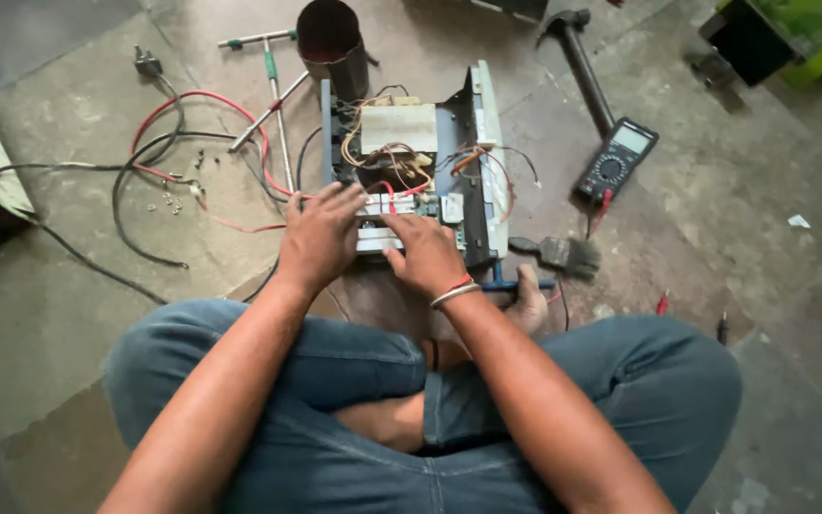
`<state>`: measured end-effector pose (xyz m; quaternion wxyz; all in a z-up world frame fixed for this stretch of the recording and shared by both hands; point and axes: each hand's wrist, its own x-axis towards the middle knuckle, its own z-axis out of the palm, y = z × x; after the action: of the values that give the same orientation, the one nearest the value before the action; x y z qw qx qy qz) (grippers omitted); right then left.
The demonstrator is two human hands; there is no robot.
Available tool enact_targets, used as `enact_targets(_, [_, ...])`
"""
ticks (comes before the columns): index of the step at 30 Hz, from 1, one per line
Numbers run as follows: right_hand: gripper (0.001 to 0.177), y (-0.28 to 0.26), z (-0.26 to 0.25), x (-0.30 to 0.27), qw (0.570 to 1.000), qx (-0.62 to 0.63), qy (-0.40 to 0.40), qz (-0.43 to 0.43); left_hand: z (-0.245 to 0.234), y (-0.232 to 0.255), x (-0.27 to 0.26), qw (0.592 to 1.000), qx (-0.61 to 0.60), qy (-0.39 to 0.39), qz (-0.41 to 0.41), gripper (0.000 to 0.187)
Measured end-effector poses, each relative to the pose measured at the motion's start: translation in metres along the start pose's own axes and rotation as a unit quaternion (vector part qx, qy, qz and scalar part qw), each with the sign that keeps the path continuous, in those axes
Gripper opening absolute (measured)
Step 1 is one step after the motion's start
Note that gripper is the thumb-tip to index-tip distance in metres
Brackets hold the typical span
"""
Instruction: The person sits on the floor and uses a screwdriver to tighten screws on a circuit board inside an open electronic device. They also handle and connect wires to the board.
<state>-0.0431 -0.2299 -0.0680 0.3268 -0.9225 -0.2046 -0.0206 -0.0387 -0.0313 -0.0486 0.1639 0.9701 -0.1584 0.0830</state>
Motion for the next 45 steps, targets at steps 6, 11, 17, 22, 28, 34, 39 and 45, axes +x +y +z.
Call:
enact_targets(6, [0.056,0.01,0.0,-0.013,1.0,0.006,-0.007,-0.017,-0.006,-0.017,0.011,0.995,0.049,0.081,-0.036,0.015])
enact_targets(11, [0.056,0.002,-0.001,-0.013,1.0,-0.017,-0.007,-0.021,-0.024,-0.042,0.032,0.983,0.115,0.107,-0.096,0.01])
enact_targets(17, [0.073,-0.016,0.005,-0.008,0.994,-0.111,0.005,-0.021,-0.009,-0.05,0.028,0.981,-0.017,0.072,-0.179,0.021])
enact_targets(22, [0.074,-0.022,0.018,0.002,0.991,-0.129,0.032,-0.023,0.003,-0.044,0.032,0.981,-0.078,0.072,-0.164,0.052])
enact_targets(28, [0.067,-0.012,0.023,0.011,0.998,-0.06,-0.013,-0.004,0.012,-0.027,0.046,0.965,-0.079,0.066,-0.24,0.089])
enact_targets(34, [0.068,-0.008,0.021,0.019,0.997,-0.044,-0.061,0.011,0.012,-0.034,0.061,0.919,-0.148,-0.073,-0.358,0.07])
enact_targets(39, [0.067,-0.013,0.028,0.017,0.994,-0.094,-0.047,0.002,0.024,-0.032,0.065,0.925,-0.131,-0.038,-0.354,0.062])
enact_targets(45, [0.066,-0.021,0.026,0.014,0.998,-0.049,-0.025,-0.017,0.029,-0.031,0.07,0.918,-0.134,-0.033,-0.373,0.063])
